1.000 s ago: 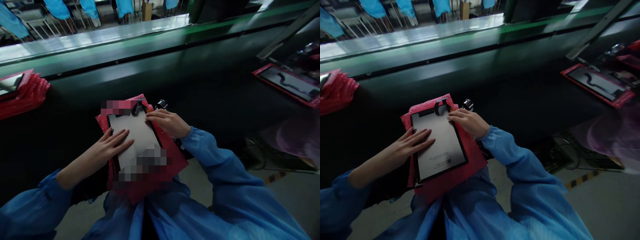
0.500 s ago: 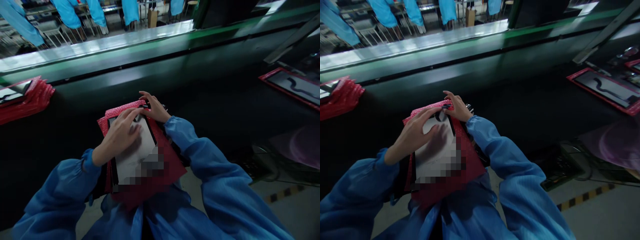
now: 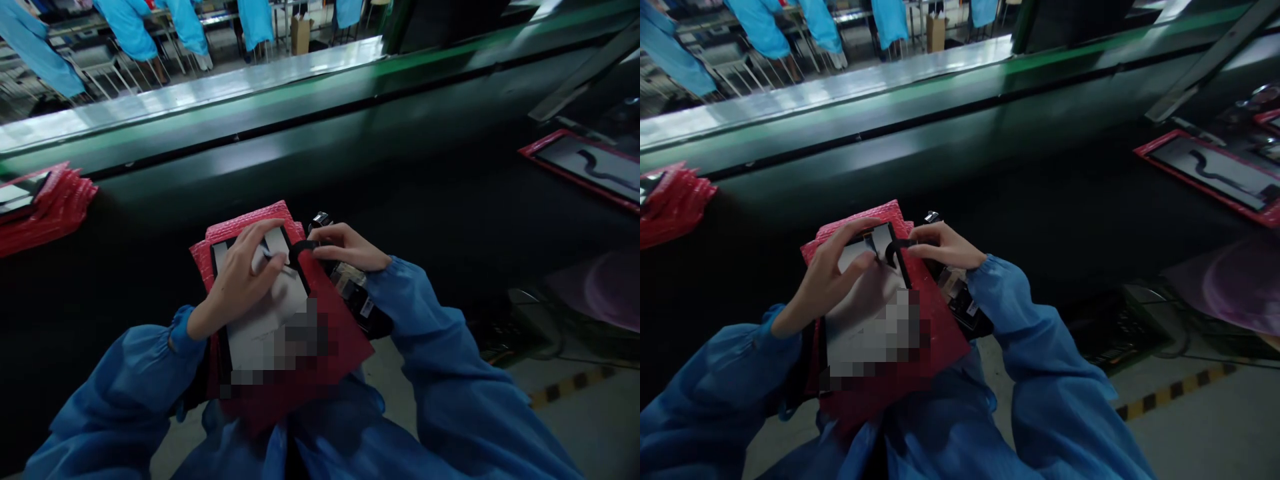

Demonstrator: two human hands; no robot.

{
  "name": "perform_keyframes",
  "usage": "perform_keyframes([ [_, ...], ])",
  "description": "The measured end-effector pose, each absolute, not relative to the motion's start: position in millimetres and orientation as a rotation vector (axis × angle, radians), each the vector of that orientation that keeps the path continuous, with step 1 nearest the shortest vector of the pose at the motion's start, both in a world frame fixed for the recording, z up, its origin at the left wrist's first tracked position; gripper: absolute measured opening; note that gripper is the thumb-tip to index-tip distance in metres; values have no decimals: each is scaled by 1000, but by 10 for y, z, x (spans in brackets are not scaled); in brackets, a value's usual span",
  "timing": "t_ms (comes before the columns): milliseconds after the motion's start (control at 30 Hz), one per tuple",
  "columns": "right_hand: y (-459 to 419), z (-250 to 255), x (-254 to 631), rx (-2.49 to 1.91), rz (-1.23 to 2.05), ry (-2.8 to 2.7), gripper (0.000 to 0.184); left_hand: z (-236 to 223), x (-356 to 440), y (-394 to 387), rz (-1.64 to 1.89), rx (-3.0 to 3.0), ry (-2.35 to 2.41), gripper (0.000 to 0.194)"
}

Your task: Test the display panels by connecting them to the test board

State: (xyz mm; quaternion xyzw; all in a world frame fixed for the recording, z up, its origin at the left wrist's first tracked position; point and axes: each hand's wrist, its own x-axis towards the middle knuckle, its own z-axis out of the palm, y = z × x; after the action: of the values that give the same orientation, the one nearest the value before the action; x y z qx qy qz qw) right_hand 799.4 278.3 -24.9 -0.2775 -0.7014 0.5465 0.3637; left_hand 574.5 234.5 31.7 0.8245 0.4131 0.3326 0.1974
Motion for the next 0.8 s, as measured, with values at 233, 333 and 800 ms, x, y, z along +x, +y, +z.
perform_keyframes([
  [233, 2490, -225, 8053, -740, 1312, -1913, 32, 226, 5925, 2399, 675, 2242, 1102, 17],
  [333, 2464, -269, 8047, -755, 1297, -1898, 30, 208, 5939, 2409, 645, 2203, 1127, 10],
  [800, 2439, -442, 7885, -793, 1025, -1967, 16, 106, 5933, 2434, 475, 2197, 1103, 6],
])
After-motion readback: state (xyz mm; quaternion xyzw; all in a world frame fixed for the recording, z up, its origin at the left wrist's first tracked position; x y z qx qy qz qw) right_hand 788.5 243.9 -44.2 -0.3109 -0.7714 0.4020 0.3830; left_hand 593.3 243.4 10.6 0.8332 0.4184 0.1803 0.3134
